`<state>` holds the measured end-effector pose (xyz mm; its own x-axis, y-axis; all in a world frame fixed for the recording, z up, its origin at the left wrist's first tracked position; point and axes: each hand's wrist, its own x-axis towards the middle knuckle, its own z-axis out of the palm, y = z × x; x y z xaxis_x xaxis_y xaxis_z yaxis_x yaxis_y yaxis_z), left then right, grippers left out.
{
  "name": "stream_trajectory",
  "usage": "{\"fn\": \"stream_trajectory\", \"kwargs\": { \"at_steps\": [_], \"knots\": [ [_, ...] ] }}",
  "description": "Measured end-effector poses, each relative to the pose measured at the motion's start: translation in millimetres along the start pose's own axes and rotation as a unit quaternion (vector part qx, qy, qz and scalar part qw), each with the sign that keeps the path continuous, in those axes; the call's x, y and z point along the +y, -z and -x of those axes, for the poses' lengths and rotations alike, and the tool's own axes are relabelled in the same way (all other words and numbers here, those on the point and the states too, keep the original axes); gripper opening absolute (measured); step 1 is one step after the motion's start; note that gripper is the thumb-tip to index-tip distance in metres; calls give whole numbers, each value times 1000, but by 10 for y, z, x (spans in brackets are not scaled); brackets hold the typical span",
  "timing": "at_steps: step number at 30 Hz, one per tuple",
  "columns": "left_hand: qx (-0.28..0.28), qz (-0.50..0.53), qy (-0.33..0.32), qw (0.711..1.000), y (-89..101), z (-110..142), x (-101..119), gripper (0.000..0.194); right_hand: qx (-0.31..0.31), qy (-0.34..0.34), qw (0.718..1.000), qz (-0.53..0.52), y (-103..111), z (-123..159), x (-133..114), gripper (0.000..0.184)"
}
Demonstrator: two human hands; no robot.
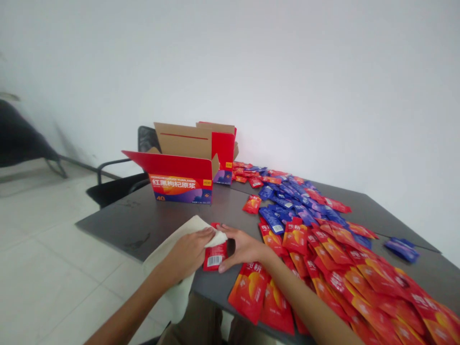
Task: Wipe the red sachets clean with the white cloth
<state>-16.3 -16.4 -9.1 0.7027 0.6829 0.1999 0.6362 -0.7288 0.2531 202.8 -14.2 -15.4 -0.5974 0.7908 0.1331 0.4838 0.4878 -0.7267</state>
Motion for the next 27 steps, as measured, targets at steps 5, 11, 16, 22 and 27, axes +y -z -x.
{"fn": "stream_trajectory", "kwargs": {
  "at_steps": [5, 11, 16, 22, 27],
  "knots": [
    [-17, 30, -105, 994, -82, 160, 101, 67, 19, -27, 999, 1, -24, 7, 28, 115],
    [5, -19, 2, 1000, -19, -20, -49, 55, 3, 10, 1000, -2, 1, 2, -1, 96],
    [-20, 5, -110, 994, -74, 148, 130, 64, 8, -22, 1000, 9, -23, 8, 47, 118],
    [-2, -9, 5, 1000, -6, -17, -40, 56, -5, 16, 1000, 13, 3, -8, 7, 99],
    [-21, 9, -96, 995, -14, 94, 106, 65, 2, -9, 1000, 14, -6, 0, 3, 113]
  ]
}}
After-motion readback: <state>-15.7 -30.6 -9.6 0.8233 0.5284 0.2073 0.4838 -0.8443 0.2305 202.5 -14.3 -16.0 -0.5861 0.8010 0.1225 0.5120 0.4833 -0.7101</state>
